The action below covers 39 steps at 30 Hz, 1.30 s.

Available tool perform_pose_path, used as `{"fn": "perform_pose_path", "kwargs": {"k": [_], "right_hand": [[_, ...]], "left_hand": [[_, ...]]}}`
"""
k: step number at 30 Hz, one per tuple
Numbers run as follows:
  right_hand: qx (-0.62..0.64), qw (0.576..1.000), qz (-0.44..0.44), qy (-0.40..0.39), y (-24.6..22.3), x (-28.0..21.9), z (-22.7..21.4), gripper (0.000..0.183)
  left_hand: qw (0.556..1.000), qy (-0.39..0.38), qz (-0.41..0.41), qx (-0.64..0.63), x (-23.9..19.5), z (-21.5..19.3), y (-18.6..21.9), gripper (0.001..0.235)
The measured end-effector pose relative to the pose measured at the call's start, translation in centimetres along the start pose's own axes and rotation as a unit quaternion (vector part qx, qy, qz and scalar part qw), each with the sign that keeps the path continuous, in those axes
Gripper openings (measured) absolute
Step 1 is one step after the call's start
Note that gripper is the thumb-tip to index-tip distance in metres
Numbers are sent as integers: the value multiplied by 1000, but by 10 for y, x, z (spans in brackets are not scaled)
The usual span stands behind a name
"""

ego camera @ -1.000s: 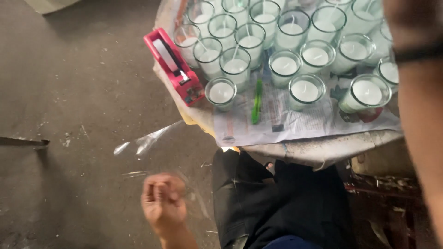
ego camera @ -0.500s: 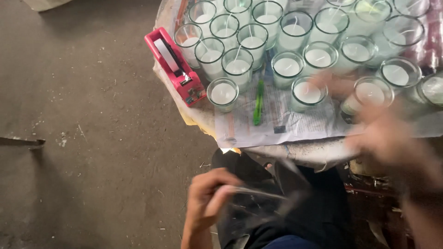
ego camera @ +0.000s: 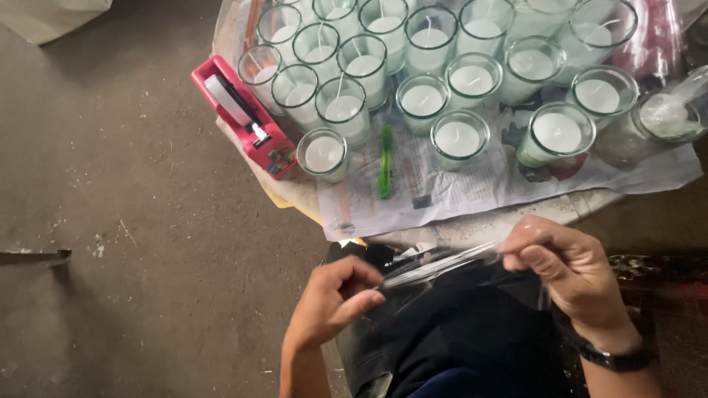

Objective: The person wraps individual glass jar candles in clear plastic bags using a tape dispenser to seal the bags. The person handles each candle one at a time, places it into a bag, and secures the opening with tape before setting the wrapped candle aside.

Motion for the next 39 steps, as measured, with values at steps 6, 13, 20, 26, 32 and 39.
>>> {"fn": "perform_pose_path", "kwargs": {"k": [6,13,20,26,32,39], "right_hand": [[-45,996,28,-71,3,19,3,13],[-19,984,150,97,18,23,15,18],[-21,973,176,147,22,16,8,18],[-73,980,127,134,16,29,2,25],[-443,884,143,40,12,78,-12,67],[-423,887,168,83,43,89,-23,62]], "left_hand": [[953,79,206,-210,-12,-8,16,14],[876,13,169,-451,-5,13,-27,74],[885,97,99,-444,1,19,-39,54],[930,147,44,-332,7,18,-14,26],[950,120,136,-253,-3,-6,19,17],[942,2,153,-298,-12,6,47,15]]}}
Point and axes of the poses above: each hand's wrist, its own x-axis towards the middle knuckle, its own z-axis out of the palm, y = z × x, the point moved 4 cm from there along x, towards the middle knuckle, and after that the axes turned 13 degrees about -y, right-handed, at the moved point
